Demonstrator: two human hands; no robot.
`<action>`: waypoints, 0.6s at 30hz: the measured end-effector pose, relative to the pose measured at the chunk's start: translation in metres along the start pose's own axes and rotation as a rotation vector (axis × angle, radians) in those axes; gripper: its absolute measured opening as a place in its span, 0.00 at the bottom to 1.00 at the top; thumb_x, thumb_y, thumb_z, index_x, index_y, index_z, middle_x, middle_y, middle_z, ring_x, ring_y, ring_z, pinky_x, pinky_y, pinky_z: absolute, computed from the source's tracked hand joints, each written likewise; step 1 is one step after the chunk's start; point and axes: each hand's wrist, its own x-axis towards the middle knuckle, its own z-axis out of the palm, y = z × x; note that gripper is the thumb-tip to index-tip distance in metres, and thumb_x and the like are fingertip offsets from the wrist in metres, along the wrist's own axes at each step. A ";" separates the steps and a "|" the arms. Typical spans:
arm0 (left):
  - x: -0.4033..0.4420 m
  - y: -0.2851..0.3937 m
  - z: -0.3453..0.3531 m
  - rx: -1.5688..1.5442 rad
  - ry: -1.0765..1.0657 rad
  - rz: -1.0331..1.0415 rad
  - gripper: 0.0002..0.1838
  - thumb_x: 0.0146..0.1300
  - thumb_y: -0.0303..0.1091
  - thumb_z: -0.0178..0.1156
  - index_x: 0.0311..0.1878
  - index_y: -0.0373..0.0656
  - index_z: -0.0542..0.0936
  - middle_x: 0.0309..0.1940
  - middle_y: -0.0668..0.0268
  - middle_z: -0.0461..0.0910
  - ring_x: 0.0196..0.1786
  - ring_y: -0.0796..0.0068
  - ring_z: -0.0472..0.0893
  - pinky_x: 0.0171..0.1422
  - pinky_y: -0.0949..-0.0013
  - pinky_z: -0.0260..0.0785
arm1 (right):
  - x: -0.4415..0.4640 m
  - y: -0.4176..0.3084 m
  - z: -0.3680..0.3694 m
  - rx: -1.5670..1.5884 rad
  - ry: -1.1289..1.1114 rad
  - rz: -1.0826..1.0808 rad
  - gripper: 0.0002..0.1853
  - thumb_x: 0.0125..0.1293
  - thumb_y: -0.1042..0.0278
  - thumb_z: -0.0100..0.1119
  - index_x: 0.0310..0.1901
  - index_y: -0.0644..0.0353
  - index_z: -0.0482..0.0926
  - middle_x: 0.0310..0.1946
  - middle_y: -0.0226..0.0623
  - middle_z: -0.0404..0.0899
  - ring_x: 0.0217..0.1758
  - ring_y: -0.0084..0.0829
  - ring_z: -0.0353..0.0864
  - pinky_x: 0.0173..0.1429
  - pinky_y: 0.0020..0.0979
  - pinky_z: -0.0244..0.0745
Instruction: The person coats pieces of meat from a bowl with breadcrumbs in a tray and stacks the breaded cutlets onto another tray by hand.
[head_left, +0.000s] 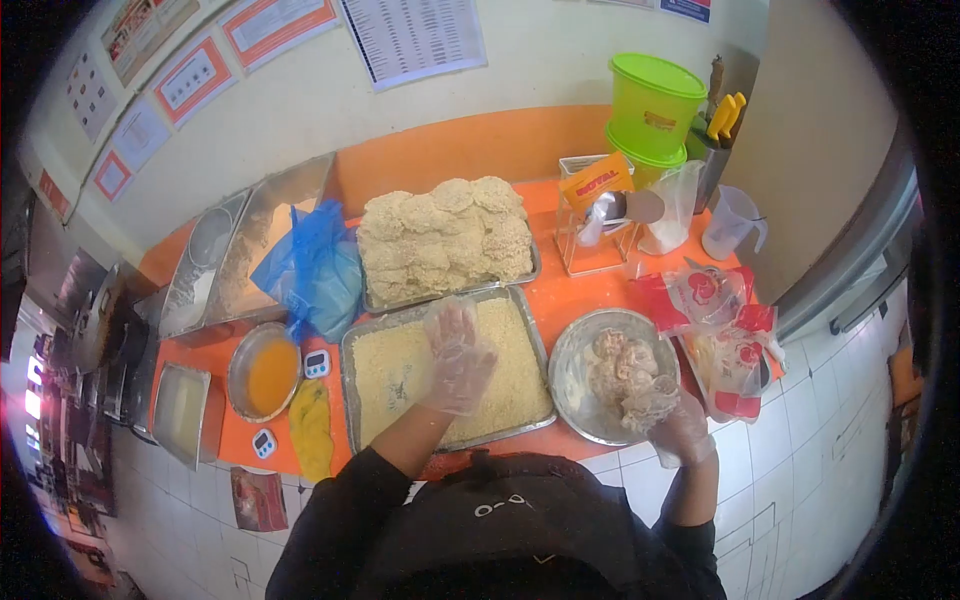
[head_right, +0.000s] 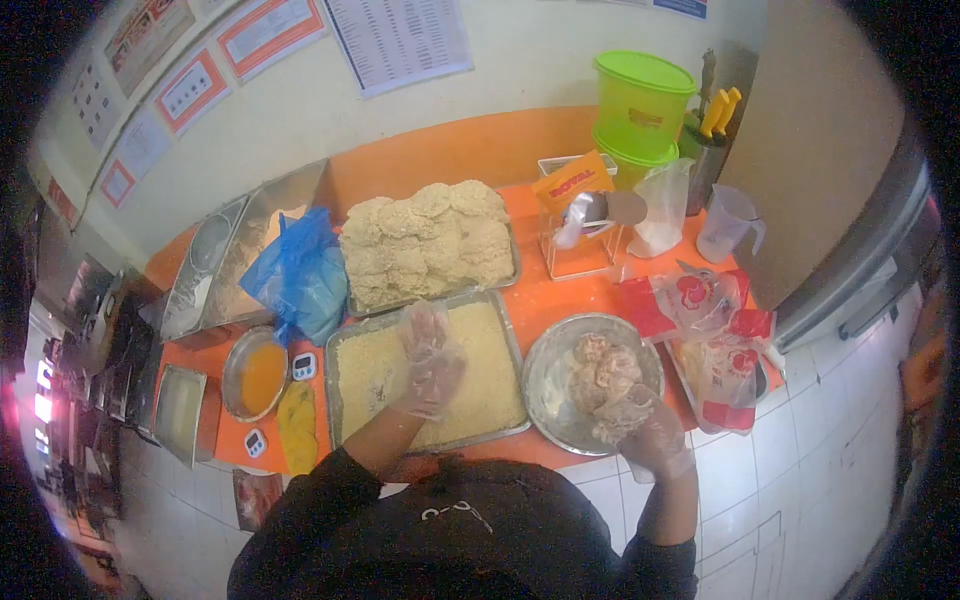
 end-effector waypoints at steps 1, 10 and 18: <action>0.000 0.005 -0.008 0.070 -0.115 0.025 0.40 0.63 0.48 0.48 0.72 0.30 0.53 0.75 0.42 0.41 0.78 0.46 0.41 0.74 0.34 0.30 | 0.002 -0.002 0.000 0.038 -0.012 0.039 0.16 0.56 0.66 0.63 0.48 0.52 0.81 0.47 0.38 0.81 0.50 0.40 0.80 0.51 0.37 0.75; 0.030 -0.024 -0.023 0.608 0.023 -0.063 0.35 0.65 0.45 0.48 0.69 0.30 0.60 0.73 0.41 0.50 0.75 0.45 0.51 0.76 0.42 0.41 | 0.009 0.000 0.001 0.052 0.017 -0.048 0.19 0.54 0.68 0.65 0.49 0.54 0.80 0.47 0.39 0.81 0.53 0.39 0.78 0.57 0.36 0.73; 0.009 -0.066 -0.001 -0.356 0.054 -0.039 0.23 0.58 0.49 0.58 0.43 0.36 0.80 0.45 0.43 0.77 0.53 0.49 0.76 0.57 0.52 0.67 | 0.010 0.009 0.010 0.086 0.105 -0.096 0.17 0.54 0.65 0.65 0.47 0.54 0.81 0.44 0.37 0.82 0.49 0.41 0.80 0.51 0.37 0.75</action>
